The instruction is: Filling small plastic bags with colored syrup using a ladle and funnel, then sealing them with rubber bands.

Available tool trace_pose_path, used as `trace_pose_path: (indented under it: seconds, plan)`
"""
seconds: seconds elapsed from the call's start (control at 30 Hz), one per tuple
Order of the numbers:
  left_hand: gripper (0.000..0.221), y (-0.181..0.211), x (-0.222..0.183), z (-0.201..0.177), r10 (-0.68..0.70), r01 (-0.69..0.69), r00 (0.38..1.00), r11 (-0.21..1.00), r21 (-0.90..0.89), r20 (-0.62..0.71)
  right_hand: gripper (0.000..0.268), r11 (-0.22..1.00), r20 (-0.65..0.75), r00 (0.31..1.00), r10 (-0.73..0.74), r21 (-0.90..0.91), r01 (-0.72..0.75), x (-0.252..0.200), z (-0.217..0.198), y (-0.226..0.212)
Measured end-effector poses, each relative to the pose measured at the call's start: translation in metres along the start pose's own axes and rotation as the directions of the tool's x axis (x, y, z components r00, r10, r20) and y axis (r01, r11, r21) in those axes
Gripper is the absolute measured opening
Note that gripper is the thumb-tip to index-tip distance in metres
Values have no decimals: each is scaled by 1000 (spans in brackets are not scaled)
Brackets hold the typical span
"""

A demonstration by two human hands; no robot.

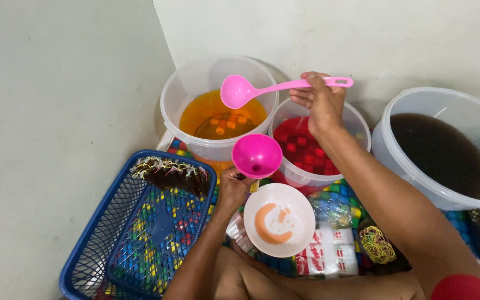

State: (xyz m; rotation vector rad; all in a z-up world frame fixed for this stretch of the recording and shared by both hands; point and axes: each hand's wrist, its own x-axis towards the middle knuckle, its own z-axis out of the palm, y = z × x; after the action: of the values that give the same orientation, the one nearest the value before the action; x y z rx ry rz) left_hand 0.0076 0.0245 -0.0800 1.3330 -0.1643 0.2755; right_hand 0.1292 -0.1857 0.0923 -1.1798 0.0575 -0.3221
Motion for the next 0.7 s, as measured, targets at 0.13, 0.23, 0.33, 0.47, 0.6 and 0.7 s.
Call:
trace_pose_path:
  seconds: [0.13, 0.23, 0.33, 0.47, 0.6, 0.7]
  plan:
    - [19, 5, -9, 5, -14, 13, 1000, 999, 38, 19, 19, 994, -5, 997, 78, 71, -78, -14, -44, -55]
    - [20, 13, -19, 10, -23, 21, 999, 998, 58, 30, 21, 996, -5, 996, 92, 19, -92, -43, -73, -82]
    - [21, 35, -33, 15, -40, 36, 999, 991, 132, 30, 19, 996, -6, 997, 82, -33, -82, -72, -92, -93]
    - [20, 44, -42, 21, -16, 3, 998, 981, 192, 65, 16, 998, -1, 999, 52, -36, -52, -93, -112, -101]
    - [11, 54, -62, 30, -31, 14, 998, 961, 274, 59, 18, 992, -1, 1000, -10, 124, 10, -135, -103, -139]
    - [24, 54, -67, 20, -4, -7, 993, 995, 100, 115, 21, 978, -81, 996, 47, 208, -29, -147, -136, -128]
